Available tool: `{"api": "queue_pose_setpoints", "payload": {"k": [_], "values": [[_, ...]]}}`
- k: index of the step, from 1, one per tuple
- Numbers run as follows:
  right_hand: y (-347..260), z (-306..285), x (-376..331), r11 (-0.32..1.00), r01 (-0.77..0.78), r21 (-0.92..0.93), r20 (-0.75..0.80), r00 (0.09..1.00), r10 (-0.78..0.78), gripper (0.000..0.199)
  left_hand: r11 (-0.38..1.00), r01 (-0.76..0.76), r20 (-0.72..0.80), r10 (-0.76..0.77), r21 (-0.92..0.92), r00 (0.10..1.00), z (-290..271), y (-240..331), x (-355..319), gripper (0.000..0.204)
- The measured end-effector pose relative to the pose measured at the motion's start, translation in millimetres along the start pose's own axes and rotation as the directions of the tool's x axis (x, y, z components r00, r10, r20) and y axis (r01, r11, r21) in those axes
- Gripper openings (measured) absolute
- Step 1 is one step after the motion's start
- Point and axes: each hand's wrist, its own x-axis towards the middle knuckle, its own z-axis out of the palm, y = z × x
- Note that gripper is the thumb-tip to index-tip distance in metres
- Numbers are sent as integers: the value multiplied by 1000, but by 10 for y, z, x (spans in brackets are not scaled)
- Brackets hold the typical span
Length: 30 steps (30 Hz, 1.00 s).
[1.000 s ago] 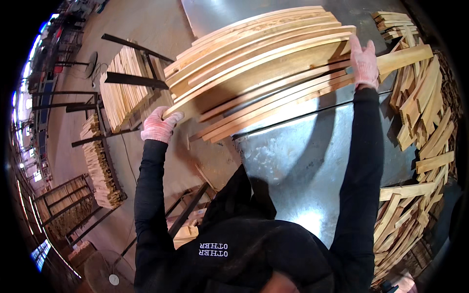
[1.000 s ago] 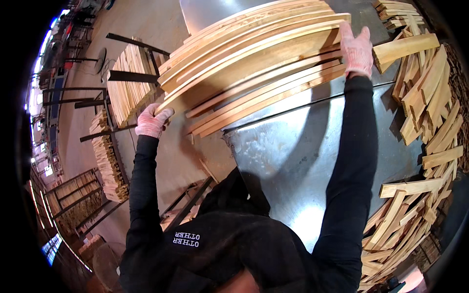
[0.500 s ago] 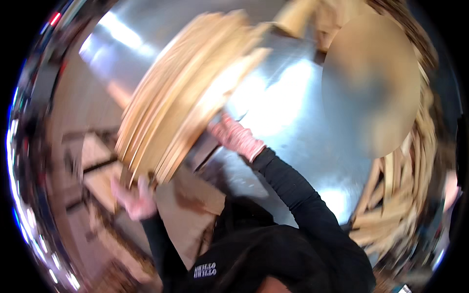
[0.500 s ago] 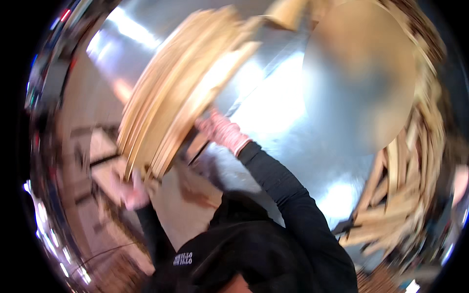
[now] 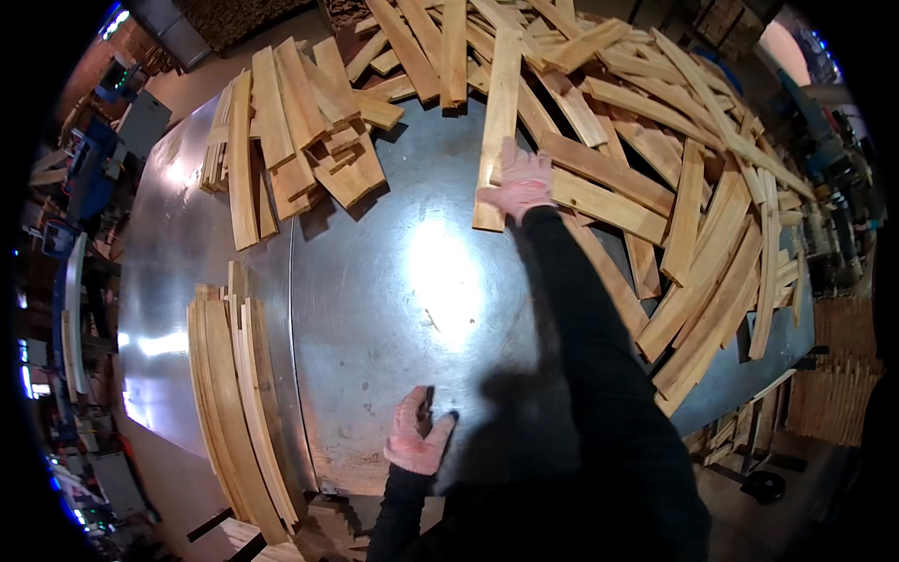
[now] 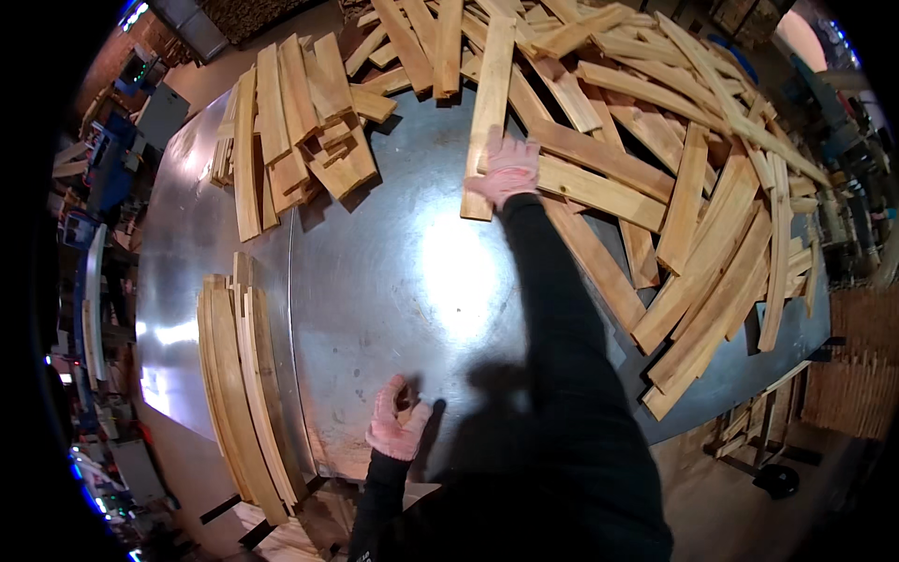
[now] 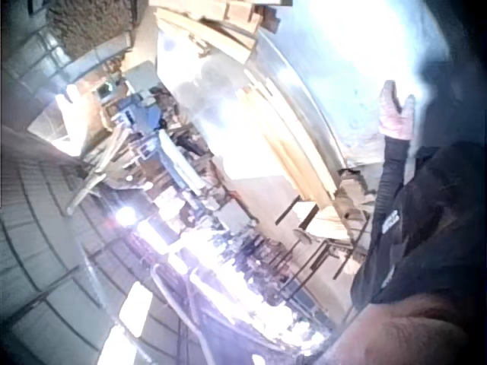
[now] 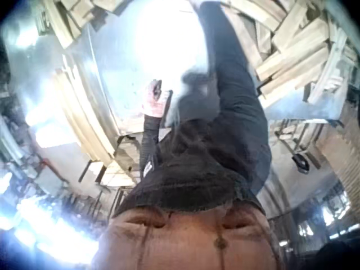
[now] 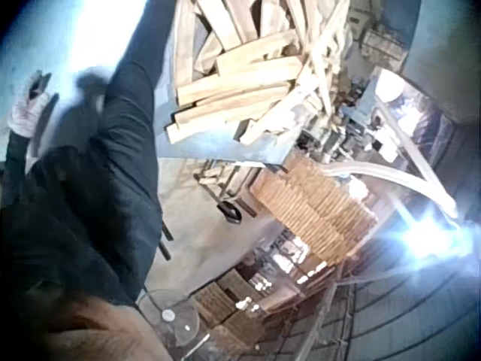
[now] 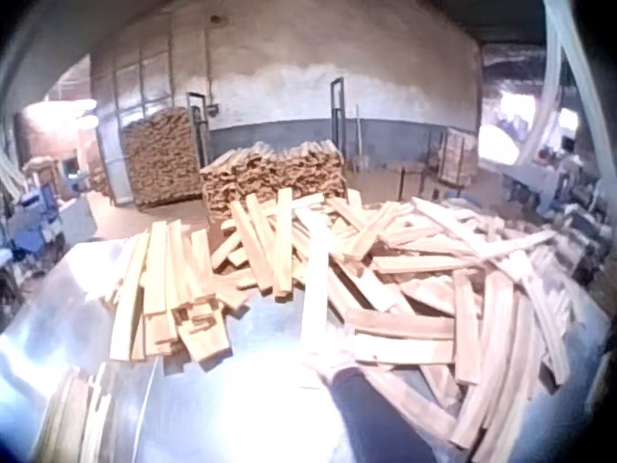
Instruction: The person sorts wooden planks on a metal table, picking up pieces from a disorganized pile and arranging them into a neat stack. The person wears pink gloves and handles the wood by hand, repeatedly moving planks from the right side of the table to the left side.
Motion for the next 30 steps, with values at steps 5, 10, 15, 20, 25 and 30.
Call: {"api": "queue_pose_setpoints", "payload": {"k": [5, 10, 15, 20, 25, 30], "values": [[-188, -569, -1049, 657, 746, 103, -55, 664, -746, 32, 519, 428, 296, -320, -740, 900, 517, -163, 105, 53], [-314, -833, -2893, 301, 613, 731, 150, 286, -946, 65, 184, 689, 654, -222, -701, 724, 918, 645, -30, 66], [187, -645, -1300, 560, 196, 805, -100, 975, -197, 85, 238, 815, 844, 50, -529, 533, 993, 891, -422, 87], [192, 84, 61, 817, -143, 559, -50, 977, 205, 115, 575, 621, 620, -234, -532, 748, 289, 1021, -1041, 79], [-186, 633, -65, 858, -194, 476, -126, 950, 285, 107, 955, 206, 64, -197, -214, 978, 521, 538, -384, 49], [175, -283, -1834, 726, -93, 681, 304, 938, -166, 94, 382, 401, 376, -141, -833, 916, 1304, 31, 547, 43]]}}
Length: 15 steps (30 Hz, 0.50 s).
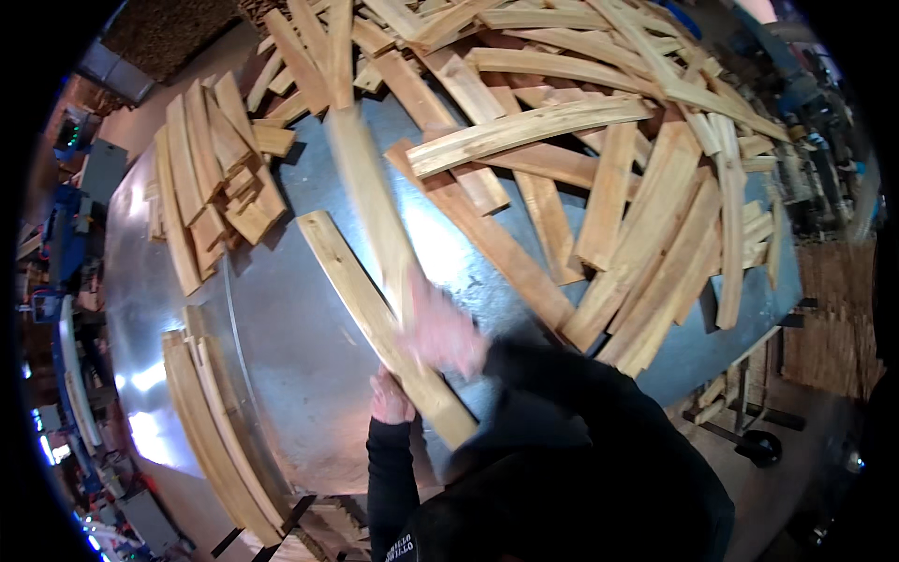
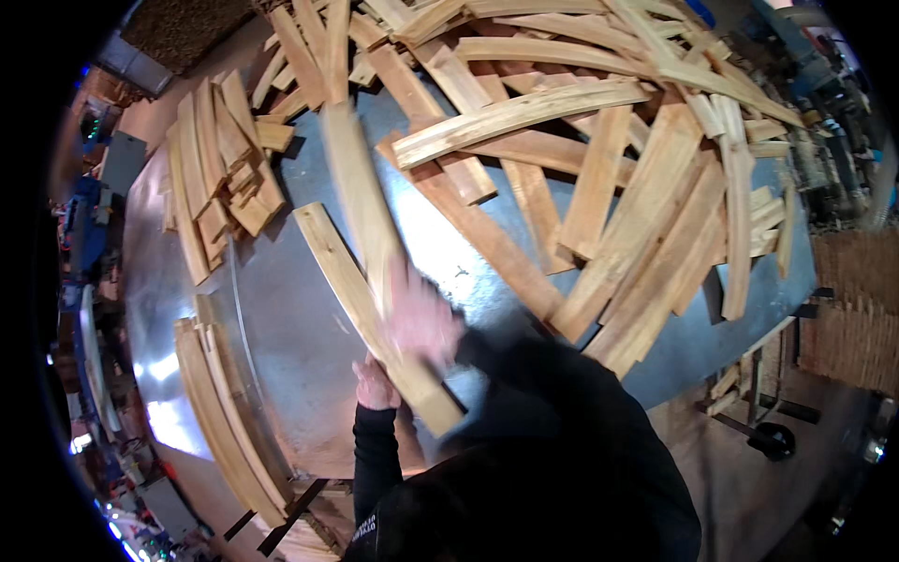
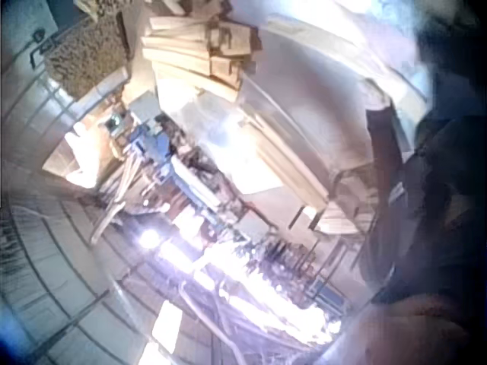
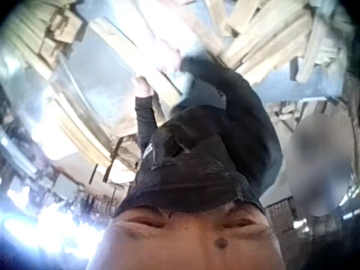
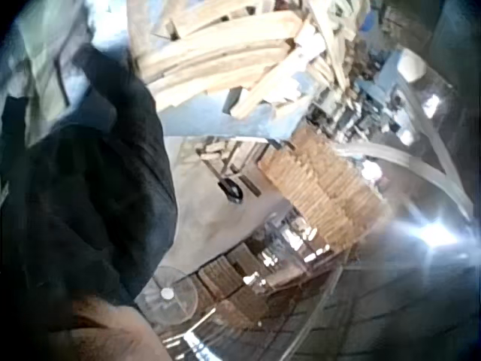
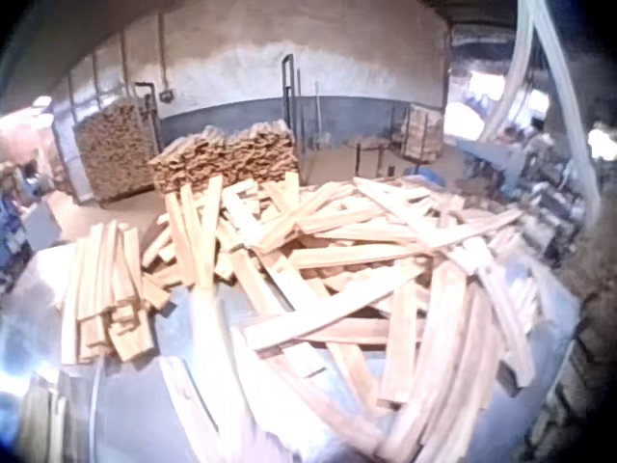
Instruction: The person sorts wooden planks on a metal table, picking up pieces from a disorganized pile and arranging them into a neat stack. The person wears pink gloves and handles the wood by hand, repeatedly moving planks from the right side of the table to the left side.
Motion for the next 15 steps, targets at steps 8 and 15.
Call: {"api": "queue_pose_setpoints", "payload": {"k": [8, 15], "values": [[1082, -2020, 1224, 337, 15, -942, -162, 855, -492, 62, 986, 166, -176, -166, -15, 970, 278, -564, -92, 48], [131, -1664, 967, 684, 176, -708, 278, 960, 41, 61, 986, 44, -242, -82, -159, 967, 252, -1001, -403, 67]]}}
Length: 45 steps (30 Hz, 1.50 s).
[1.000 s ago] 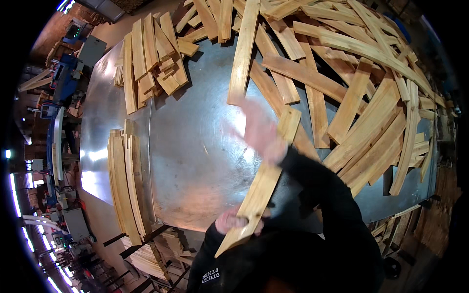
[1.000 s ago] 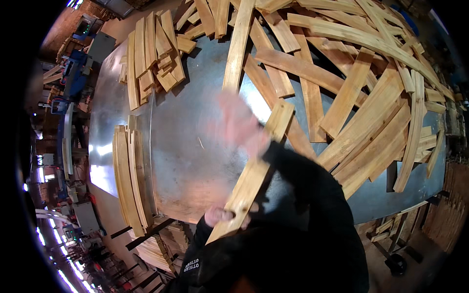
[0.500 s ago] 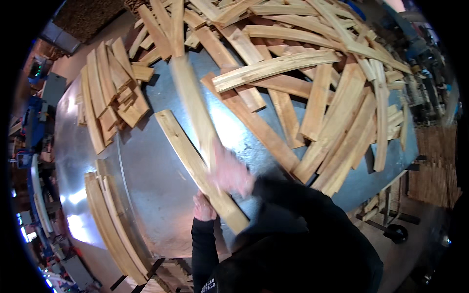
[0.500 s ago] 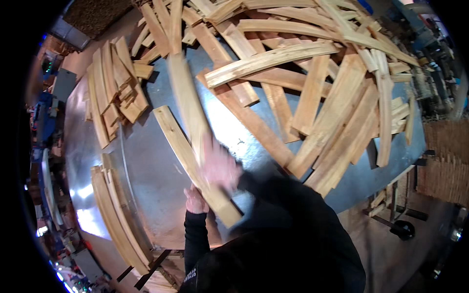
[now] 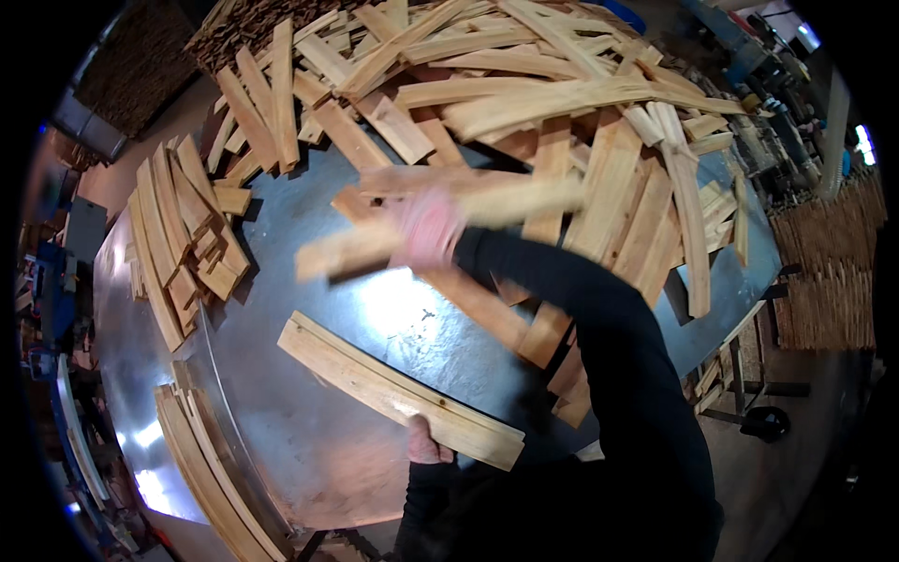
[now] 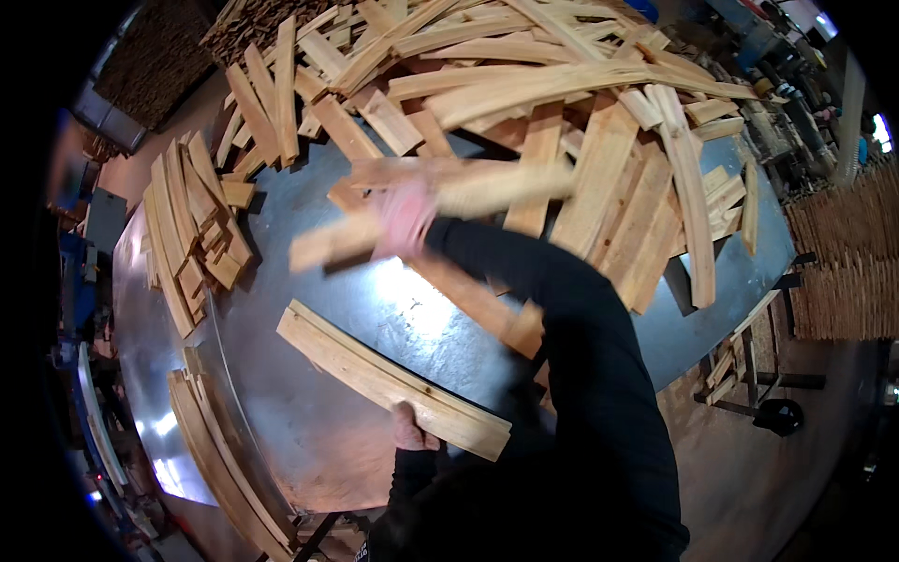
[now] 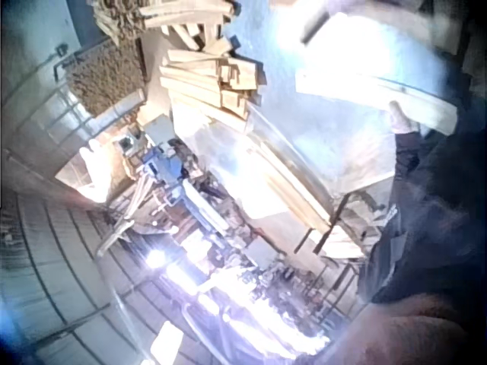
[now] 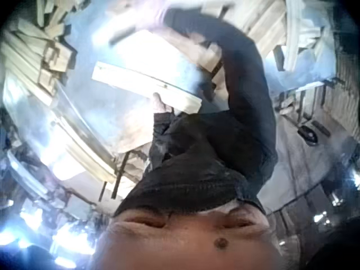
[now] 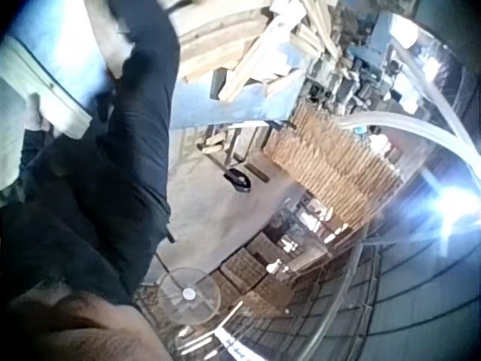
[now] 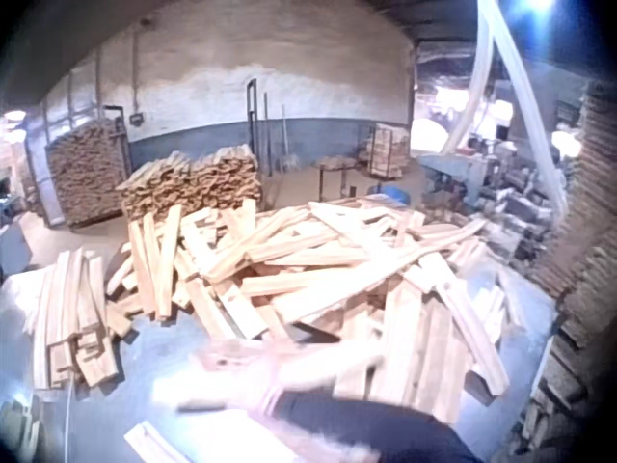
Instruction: The person sorts wooden planks on a metal table, picking up pieces from a disorganized pile and arranging them into a neat stack. The person wears pink gloves and handles the wood by hand, repeatedly moving planks from the right side of the table to the left side.
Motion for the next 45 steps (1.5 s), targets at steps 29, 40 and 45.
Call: {"api": "queue_pose_setpoints", "payload": {"k": [29, 40, 45], "values": [[2086, 1110, -2676, 845, -407, 346, -579, 616, 534, 110, 994, -58, -34, 62, 95, 998, 44, -120, 183, 63], [3251, 1704, -3642, 580, -679, 449, -325, 481, 814, 88, 992, -3, 181, -20, 127, 983, 33, 111, 170, 44], [2456, 1125, -3398, 713, -68, 698, -429, 757, 493, 81, 1000, 19, -37, -20, -15, 999, 19, 85, 255, 30]]}}
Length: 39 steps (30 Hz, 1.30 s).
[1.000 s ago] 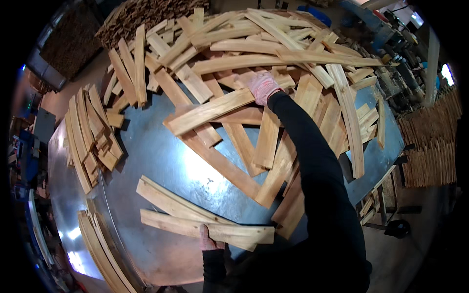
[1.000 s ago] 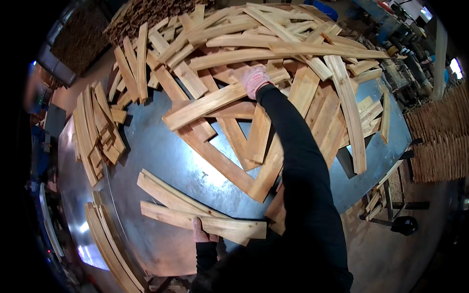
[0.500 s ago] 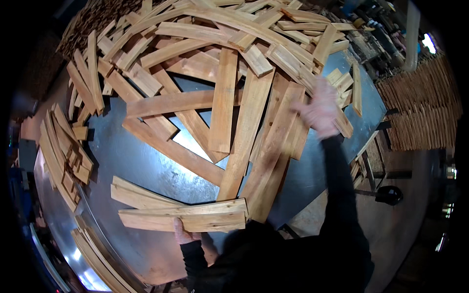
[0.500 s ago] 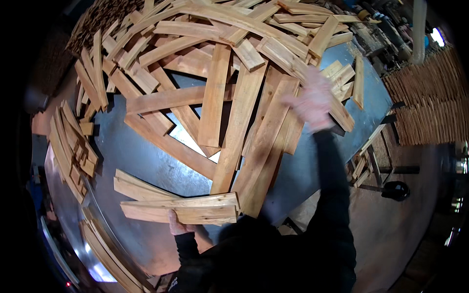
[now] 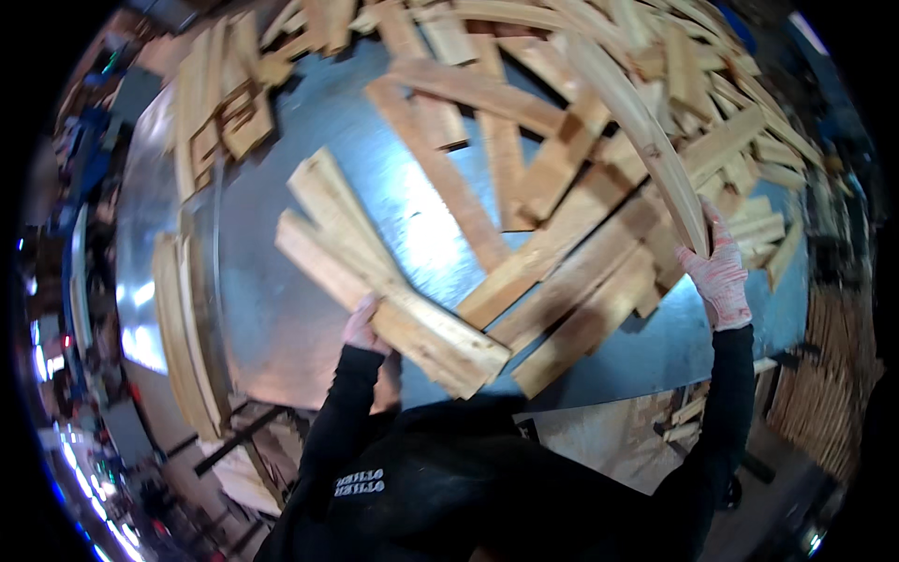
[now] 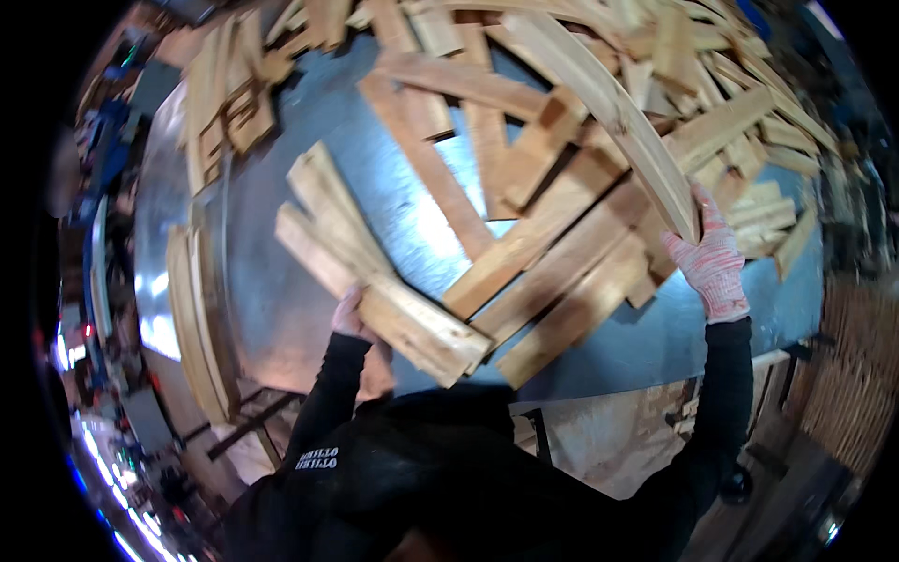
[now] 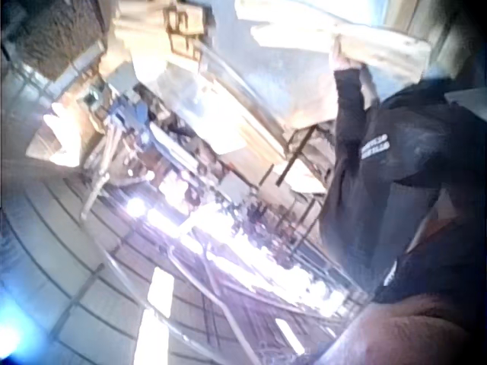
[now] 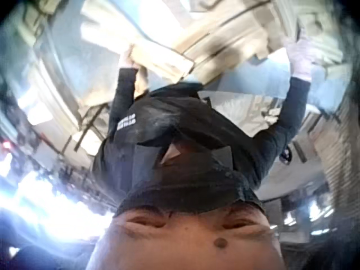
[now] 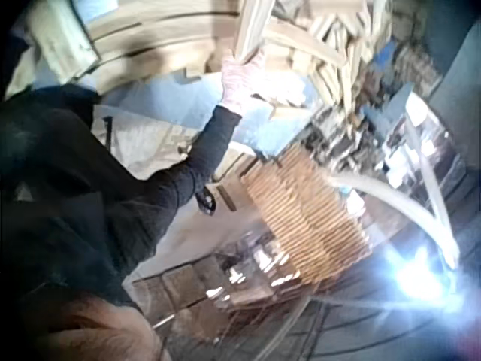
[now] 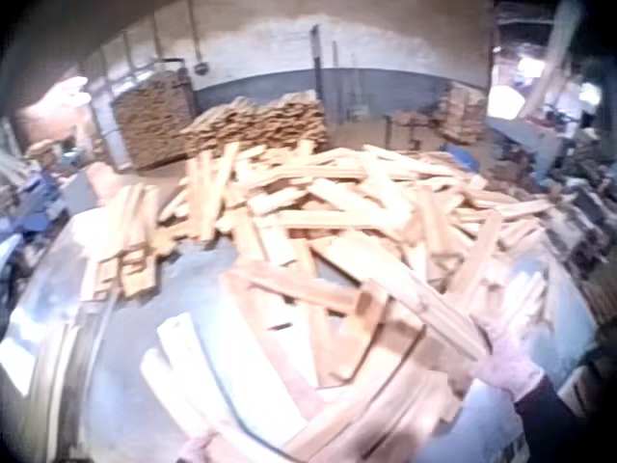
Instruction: The person sorts wooden planks on a metal table, picking up pieces from a disorganized pile and arranging them into a neat stack. The person wears pink gloves and handles the wood by hand, repeatedly moving planks from the right side of the table to the left side.
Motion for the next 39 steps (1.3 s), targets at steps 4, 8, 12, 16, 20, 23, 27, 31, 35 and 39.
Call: {"api": "queue_pose_setpoints", "payload": {"k": [4, 8, 12, 16, 20, 23, 27, 31, 35, 39], "values": [[-1323, 888, 219, 752, -445, 487, 771, 623, -131, 71, 998, -23, -56, 20, -56, 998, -85, 12, -87, 32], [-1891, 2274, 159, 337, -769, 543, 815, 384, -435, 70, 942, -163, -57, 188, 294, 981, -288, 221, -88, 28], [-2043, 3372, 73, 327, -803, 498, 845, 366, -390, 66, 574, -56, -162, 321, 817, 933, 38, 1410, -649, 45], [-2302, 3981, -360, 535, -675, 508, 835, 537, -116, 54, 45, 239, -222, 560, 970, 798, -481, 1900, -560, 76], [-2849, 4499, -914, 853, -375, 362, 647, 760, 61, 60, -210, 386, -192, 602, 898, 775, -116, 1429, -555, 98], [-2951, 4842, -1186, 969, -225, 102, 512, 847, 142, 81, 261, -32, -107, 501, 965, 859, -557, 1446, -505, 109], [-3083, 4634, -1079, 915, -324, 240, 556, 819, 144, 86, -118, 231, -166, 405, 966, 899, -258, 1317, -1041, 123], [-3359, 4308, -723, 925, 288, -248, 853, 518, 68, 77, -376, 316, -82, 522, 871, 849, -335, 894, -1025, 117], [-2887, 4412, -736, 919, -340, 199, 844, 536, 15, 54, 135, 15, -70, 415, 991, 907, -438, 1144, -1035, 101], [-2565, 4890, -1203, 598, -535, 597, 798, 475, -371, 55, 955, -101, 362, 202, -280, 910, -1186, 1311, -1257, 73]]}}
